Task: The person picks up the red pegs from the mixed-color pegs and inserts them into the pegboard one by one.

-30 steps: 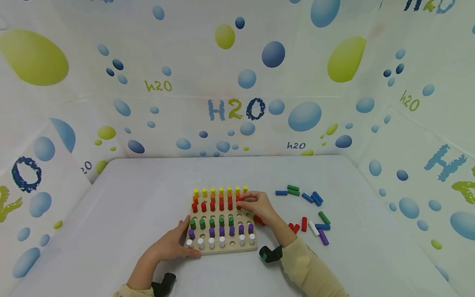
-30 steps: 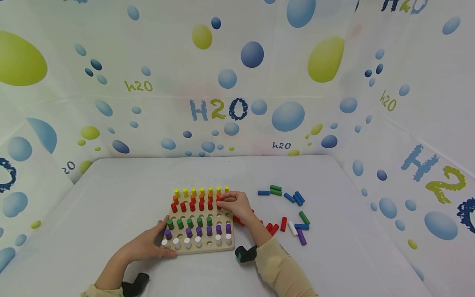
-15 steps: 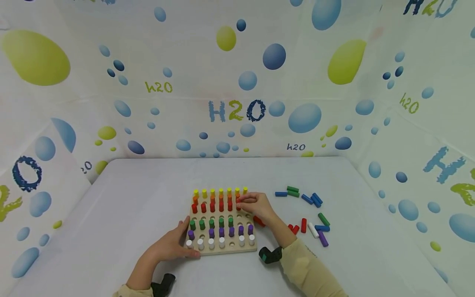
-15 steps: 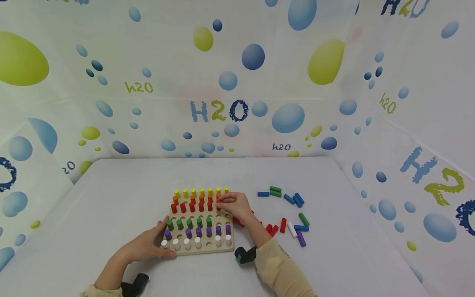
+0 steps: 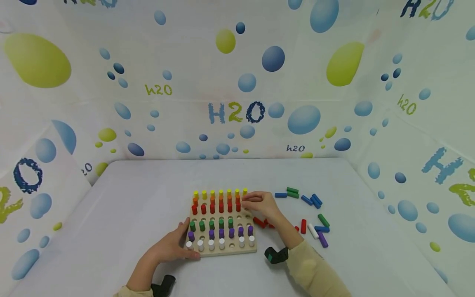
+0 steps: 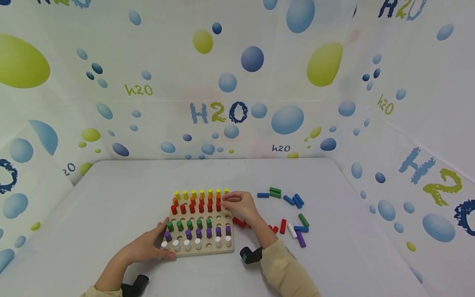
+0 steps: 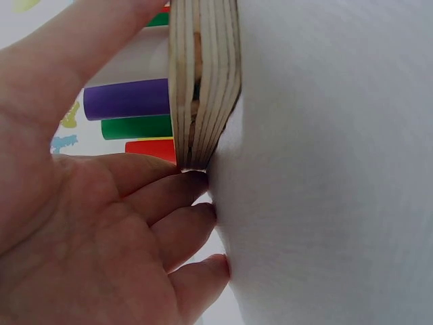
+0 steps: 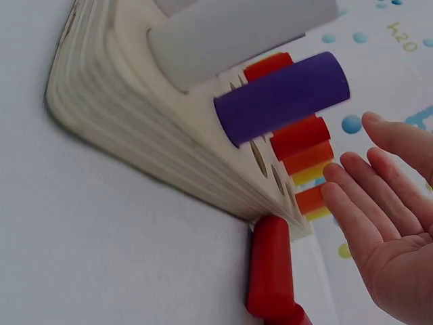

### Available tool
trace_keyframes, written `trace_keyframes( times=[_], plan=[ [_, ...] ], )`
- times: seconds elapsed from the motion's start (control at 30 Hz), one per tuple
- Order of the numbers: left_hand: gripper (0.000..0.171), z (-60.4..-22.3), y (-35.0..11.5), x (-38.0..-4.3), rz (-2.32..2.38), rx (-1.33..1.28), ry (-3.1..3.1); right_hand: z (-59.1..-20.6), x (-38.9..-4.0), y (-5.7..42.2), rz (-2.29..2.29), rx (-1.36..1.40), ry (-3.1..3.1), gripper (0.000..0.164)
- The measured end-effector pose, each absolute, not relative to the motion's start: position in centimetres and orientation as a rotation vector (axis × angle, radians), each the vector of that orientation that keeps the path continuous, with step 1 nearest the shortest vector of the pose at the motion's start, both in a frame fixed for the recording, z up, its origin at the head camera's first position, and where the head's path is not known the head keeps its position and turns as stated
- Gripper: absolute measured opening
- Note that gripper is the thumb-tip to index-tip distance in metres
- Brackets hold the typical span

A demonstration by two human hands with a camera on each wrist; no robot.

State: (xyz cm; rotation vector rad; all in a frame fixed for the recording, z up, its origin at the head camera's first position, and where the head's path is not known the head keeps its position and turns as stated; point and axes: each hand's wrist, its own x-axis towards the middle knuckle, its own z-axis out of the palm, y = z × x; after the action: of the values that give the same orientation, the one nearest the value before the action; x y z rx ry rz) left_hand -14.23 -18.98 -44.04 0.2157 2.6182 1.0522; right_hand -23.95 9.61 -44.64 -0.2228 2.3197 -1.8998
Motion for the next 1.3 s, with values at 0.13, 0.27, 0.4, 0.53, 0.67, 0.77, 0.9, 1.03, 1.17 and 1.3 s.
trace_keyframes(
  times=[0.13, 0.27, 0.4, 0.53, 0.67, 0.77, 0.9, 1.03, 1.17, 1.3],
  plan=[
    [0.117, -44.0, -19.0, -14.2, 1.047, 0.224, 2.626, -44.4, -23.8, 10.4, -1.873, -0.185, 2.353, 0.026],
    [0.117, -44.0, -19.0, -14.2, 1.040, 0.220, 2.629, -44.2, -23.6, 11.3, -1.834, -0.127, 2.396, 0.024],
    [0.118, -44.0, -19.0, -14.2, 1.043, 0.216, 2.629, -44.3, -23.5, 12.0, -1.791, -0.121, 2.451, 0.025],
    [0.118, -44.1, -19.0, -14.2, 1.046, 0.215, 2.629, -44.4, -23.3, 12.4, -1.703, -0.119, 2.518, 0.025],
    [0.117, -44.3, -19.1, -14.3, 1.046, 0.215, 2.628, -44.4, -22.8, 12.5, -1.548, -0.176, 2.607, 0.022],
    [0.117, -44.3, -19.0, -14.4, 1.048, 0.214, 2.627, -44.3, -22.5, 12.5, -1.369, -0.293, 2.689, 0.019],
    [0.118, -44.3, -19.0, -14.3, 1.053, 0.208, 2.624, -44.0, -22.1, 12.1, -1.127, -0.388, 2.766, 0.017],
    [0.117, -44.3, -19.0, -14.3, 1.050, 0.208, 2.626, -43.7, -22.0, 11.4, -0.957, -0.389, 2.791, 0.017],
    [0.117, -44.3, -19.0, -14.3, 1.049, 0.211, 2.626, -43.3, -21.9, 10.7, -0.755, -0.454, 2.837, 0.011],
    [0.117, -44.3, -18.9, -14.3, 1.055, 0.211, 2.621, -43.2, -21.5, 9.9, -0.552, -0.555, 2.906, 0.006]
  ],
)
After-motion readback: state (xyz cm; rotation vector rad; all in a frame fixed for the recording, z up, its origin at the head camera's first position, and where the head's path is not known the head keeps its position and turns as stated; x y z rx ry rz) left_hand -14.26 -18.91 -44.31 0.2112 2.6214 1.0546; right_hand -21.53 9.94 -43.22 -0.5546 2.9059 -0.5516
